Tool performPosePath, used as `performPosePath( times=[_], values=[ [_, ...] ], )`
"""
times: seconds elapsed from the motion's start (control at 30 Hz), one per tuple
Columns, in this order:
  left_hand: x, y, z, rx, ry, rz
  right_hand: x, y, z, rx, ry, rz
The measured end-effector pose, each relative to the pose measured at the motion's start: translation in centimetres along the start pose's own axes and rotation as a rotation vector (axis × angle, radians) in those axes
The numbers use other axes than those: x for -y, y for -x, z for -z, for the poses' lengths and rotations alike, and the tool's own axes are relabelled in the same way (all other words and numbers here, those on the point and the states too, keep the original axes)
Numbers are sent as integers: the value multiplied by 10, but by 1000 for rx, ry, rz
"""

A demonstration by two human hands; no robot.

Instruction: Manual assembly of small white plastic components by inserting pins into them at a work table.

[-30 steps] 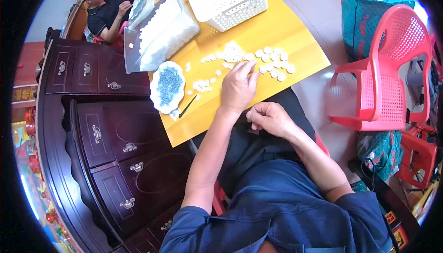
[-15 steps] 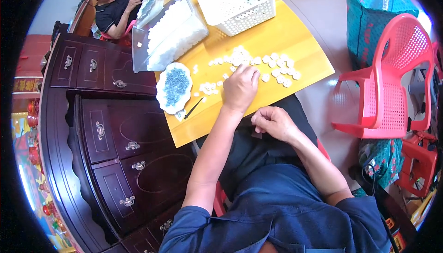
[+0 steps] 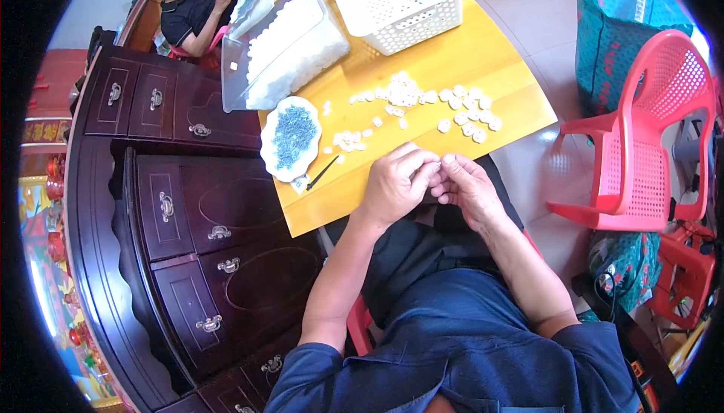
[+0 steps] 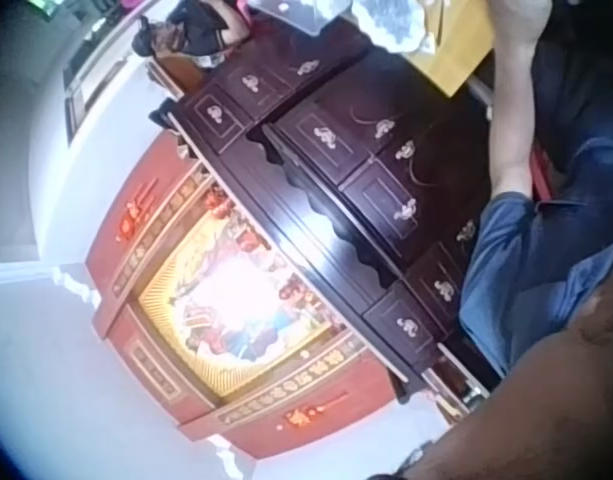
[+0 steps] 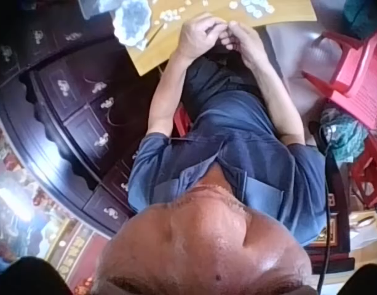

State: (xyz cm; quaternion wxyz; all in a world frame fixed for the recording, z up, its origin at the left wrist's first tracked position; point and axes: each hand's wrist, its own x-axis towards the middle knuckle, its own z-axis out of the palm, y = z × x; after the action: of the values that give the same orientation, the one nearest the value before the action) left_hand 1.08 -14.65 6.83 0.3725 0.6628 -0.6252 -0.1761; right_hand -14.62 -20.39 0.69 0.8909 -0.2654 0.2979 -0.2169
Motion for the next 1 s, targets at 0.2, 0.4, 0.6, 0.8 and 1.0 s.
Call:
performPosePath(
  times=[0.2, 0.4, 0.6, 0.8, 1.0],
  values=[
    [8, -4, 2, 64, 158, 12, 9, -1, 6, 55, -43, -46],
    [21, -22, 6, -138, -20, 165, 3, -1, 5, 43, -163, -59],
    [57, -49, 2, -284, -314, 38, 3, 0, 0, -6, -70, -30],
    [62, -61, -4, -212, -480, 100, 10, -1, -4, -19, -50, -22],
    [57, -74, -4, -45, -676, 47, 12, 0, -3, -41, -61, -5]
  ],
)
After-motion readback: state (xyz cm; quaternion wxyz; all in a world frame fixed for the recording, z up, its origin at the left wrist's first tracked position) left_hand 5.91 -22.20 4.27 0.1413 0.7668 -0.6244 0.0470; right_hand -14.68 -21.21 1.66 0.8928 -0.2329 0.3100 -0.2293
